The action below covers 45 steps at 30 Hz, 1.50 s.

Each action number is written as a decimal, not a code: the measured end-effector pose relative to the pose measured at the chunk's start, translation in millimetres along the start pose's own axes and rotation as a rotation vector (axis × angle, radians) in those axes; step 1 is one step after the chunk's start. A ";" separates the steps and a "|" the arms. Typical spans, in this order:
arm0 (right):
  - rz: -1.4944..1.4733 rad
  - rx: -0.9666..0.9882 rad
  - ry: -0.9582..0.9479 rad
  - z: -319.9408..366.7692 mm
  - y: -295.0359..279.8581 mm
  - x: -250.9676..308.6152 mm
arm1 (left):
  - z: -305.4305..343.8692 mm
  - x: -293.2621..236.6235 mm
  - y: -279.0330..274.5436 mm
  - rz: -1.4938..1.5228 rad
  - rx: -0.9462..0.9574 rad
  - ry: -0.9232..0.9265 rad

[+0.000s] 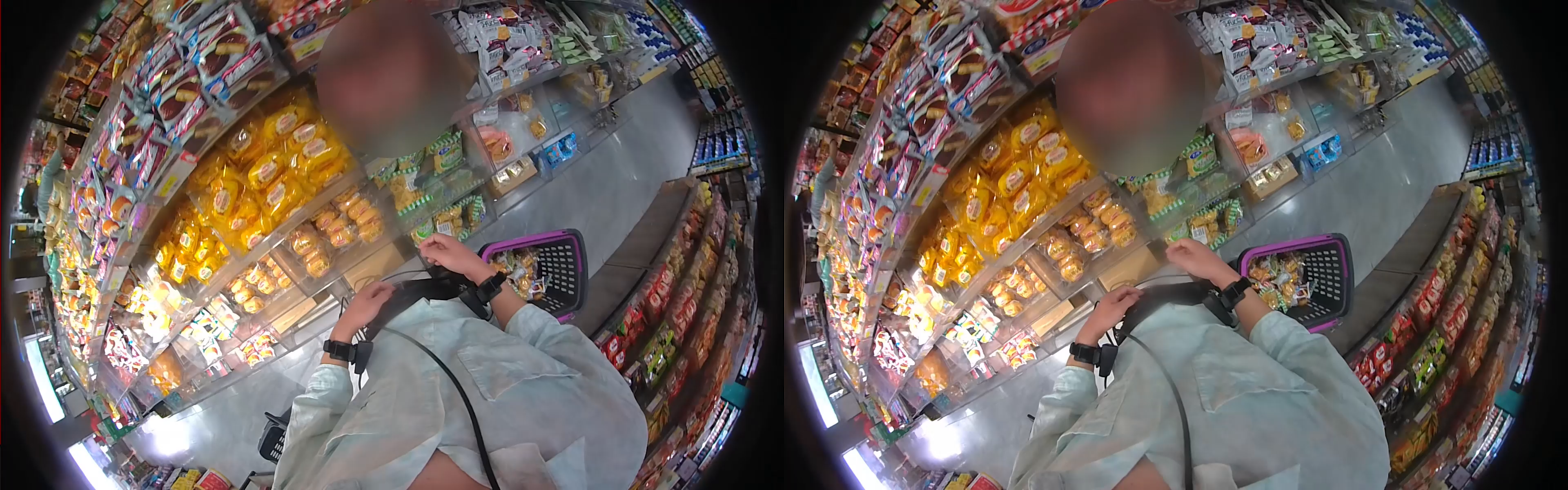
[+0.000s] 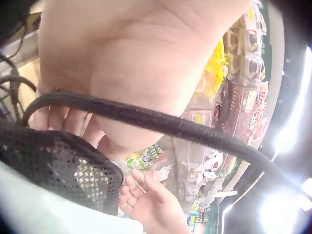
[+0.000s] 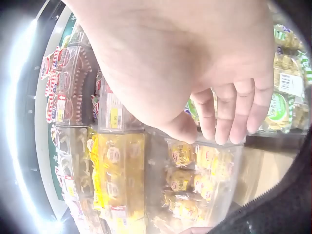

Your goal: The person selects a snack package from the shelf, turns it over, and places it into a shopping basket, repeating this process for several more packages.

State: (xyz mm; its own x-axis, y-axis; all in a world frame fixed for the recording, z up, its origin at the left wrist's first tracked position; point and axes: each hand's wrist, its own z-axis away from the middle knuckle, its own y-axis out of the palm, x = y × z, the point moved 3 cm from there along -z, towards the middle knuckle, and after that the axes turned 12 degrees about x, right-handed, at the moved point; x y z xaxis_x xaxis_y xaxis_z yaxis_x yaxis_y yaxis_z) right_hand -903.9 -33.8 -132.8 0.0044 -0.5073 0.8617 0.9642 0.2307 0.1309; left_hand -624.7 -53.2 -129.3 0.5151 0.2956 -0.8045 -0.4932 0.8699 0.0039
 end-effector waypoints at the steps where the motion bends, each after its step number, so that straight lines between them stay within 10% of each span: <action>1: -0.035 0.023 -0.004 -10.4 -12.3 4.7 | -1.1 -17.3 -3.3 -0.011 -0.010 -0.059; 11: 0.014 0.041 -0.115 -101.9 -103.7 41.0 | -90.0 -144.1 -46.9 -0.193 -0.201 0.022; 17: 0.829 0.274 -0.148 -143.4 -112.8 37.1 | -190.5 -96.5 -27.9 -0.256 -0.468 0.034; 21: 0.564 0.267 -0.066 -152.4 -106.5 9.3 | -206.3 -110.4 -21.0 -0.117 -0.432 -0.210; 29: 0.604 0.433 0.018 -141.3 -112.9 29.2 | -224.3 -88.0 -28.2 0.047 -0.374 -0.138; 45: 0.112 0.256 -0.355 -44.1 -134.4 97.6 | -175.9 -143.7 -19.6 0.522 -0.319 0.004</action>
State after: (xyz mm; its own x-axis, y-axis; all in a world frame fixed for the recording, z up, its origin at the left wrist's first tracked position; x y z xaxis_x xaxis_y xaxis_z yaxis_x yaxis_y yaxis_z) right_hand -1021.4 -150.9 -87.9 -0.0291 -0.1617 0.9864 0.8662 0.4884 0.1056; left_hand -812.4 -182.2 -118.2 0.1466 0.6488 -0.7467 -0.8656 0.4496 0.2206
